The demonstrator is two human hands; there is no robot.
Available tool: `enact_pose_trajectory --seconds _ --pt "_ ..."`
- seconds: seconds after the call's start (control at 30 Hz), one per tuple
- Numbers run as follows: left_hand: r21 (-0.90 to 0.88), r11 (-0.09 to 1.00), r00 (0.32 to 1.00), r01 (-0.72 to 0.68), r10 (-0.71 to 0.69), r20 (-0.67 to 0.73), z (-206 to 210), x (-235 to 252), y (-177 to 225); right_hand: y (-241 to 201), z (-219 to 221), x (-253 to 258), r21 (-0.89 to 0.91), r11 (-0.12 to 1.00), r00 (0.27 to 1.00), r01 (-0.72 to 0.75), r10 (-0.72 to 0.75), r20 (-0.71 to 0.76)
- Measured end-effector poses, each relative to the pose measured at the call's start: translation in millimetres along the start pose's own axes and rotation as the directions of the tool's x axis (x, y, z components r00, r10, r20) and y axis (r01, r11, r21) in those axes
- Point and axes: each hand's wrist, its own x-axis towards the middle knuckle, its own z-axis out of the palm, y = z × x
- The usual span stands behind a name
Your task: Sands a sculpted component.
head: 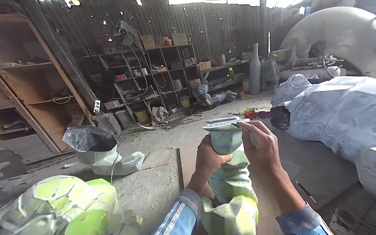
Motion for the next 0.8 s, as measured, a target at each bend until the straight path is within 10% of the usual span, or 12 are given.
enact_pose_trajectory --seconds 0.8 --pt "-0.053 0.997 0.998 -0.054 0.056 0.029 10.2 8.4 -3.3 19.6 45.5 -23.5 -0.358 0.913 0.976 0.196 -0.215 -0.015"
